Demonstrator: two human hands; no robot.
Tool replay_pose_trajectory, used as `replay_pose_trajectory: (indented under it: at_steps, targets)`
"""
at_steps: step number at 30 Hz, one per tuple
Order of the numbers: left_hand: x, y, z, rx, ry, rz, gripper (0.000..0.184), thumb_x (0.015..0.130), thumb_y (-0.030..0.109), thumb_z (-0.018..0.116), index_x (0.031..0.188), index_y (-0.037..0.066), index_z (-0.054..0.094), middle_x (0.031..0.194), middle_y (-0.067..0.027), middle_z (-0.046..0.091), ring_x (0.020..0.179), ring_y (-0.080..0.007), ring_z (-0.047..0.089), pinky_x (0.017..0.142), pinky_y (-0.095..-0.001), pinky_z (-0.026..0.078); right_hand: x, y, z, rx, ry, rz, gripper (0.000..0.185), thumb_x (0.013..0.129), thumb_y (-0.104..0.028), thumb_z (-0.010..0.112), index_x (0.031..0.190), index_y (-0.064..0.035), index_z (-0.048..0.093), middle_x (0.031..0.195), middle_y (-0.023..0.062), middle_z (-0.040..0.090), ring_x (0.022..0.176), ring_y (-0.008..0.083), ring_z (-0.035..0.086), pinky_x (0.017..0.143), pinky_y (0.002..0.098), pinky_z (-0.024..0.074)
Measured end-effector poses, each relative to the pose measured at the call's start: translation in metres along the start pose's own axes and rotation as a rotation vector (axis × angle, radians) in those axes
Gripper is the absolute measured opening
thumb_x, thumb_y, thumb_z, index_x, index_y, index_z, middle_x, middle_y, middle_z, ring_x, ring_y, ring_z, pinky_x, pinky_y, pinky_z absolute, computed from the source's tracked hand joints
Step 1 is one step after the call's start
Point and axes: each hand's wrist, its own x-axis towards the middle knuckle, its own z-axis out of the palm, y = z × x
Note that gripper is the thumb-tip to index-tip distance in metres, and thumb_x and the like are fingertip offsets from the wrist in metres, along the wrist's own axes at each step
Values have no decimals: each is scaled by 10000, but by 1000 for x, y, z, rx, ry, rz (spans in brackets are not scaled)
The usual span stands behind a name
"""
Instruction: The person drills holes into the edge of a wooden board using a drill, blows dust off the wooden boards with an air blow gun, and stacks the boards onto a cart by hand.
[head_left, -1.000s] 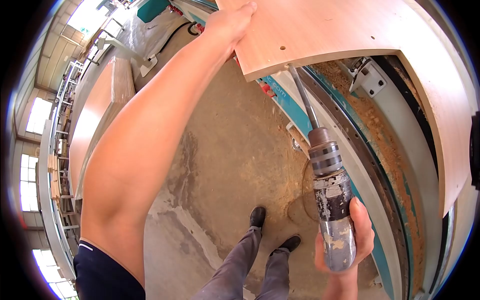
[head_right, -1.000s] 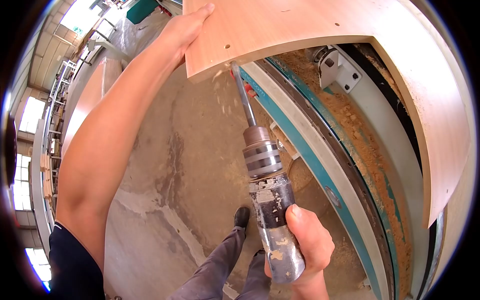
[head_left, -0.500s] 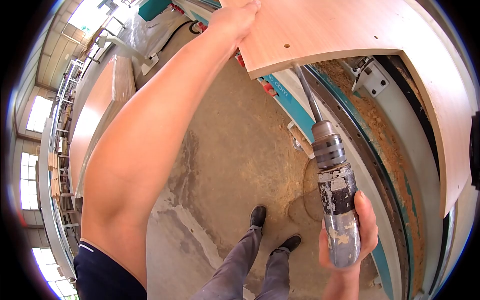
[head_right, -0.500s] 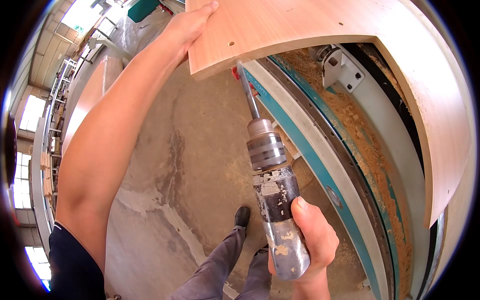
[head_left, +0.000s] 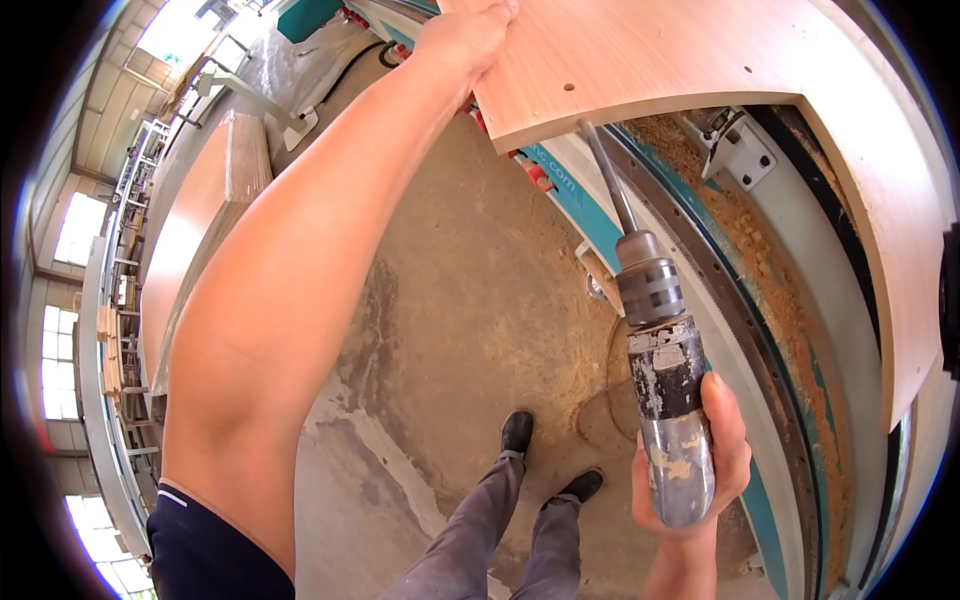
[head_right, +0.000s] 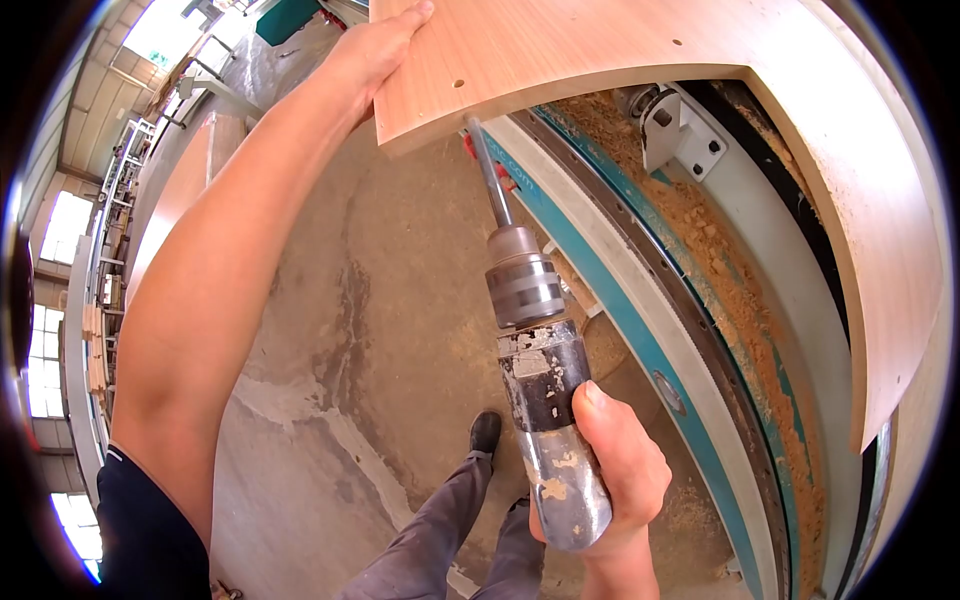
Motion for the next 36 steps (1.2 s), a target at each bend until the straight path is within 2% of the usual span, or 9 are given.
replay_pose_trajectory:
  at_steps: [10,16,22,25,28,31,36]
  targets:
    - [6,-6,2,-168,-73,56,467,918,334,629,1194,-42,608,1115,-147,667,975,-235,651,852,-354,510,1,-1,0,-4,-2,25,677,691,-2,651,1335,58,451,1214,214,583,1039,255,626,904,329,476]
    - [5,-4,0,-58,-37,31,503,905,374,637,1192,-38,612,1112,-144,668,968,-232,651,842,-355,509,3,2,-1,-2,9,14,677,693,5,646,1338,60,447,1199,207,596,1012,253,635,902,328,473]
    - [2,0,1,-85,-25,-24,541,893,404,644,1202,-38,609,1111,-152,668,985,-228,646,874,-351,493,11,0,-1,8,-18,-20,671,697,13,655,1335,63,452,1199,201,599,1043,244,621,913,323,464]
    - [6,-6,-1,-212,-141,-73,550,931,368,610,1287,-33,494,1219,-158,607,1037,-230,655,860,-358,554,11,0,2,15,-17,51,677,701,16,661,1341,62,444,1217,199,583,1052,232,608,906,317,465]
    - [-2,-1,-2,-282,-167,-53,535,929,351,616,1288,-26,495,1215,-154,608,1039,-231,654,849,-362,561,6,1,6,10,1,65,687,706,22,663,1352,60,430,1230,196,569,1028,221,603,882,312,473]
    - [8,-8,-3,-276,-142,-66,570,874,324,694,1222,-93,522,1166,-155,612,1016,-211,626,854,-322,520,2,4,9,28,5,50,700,709,26,666,1362,58,418,1224,187,564,1003,212,596,858,306,476]
    - [11,-9,-1,-334,-141,-84,568,878,318,691,1213,-109,522,1183,-163,601,1025,-213,618,866,-324,514,7,8,14,30,-7,-53,705,703,35,668,1361,53,418,1184,181,573,959,202,598,821,297,482]
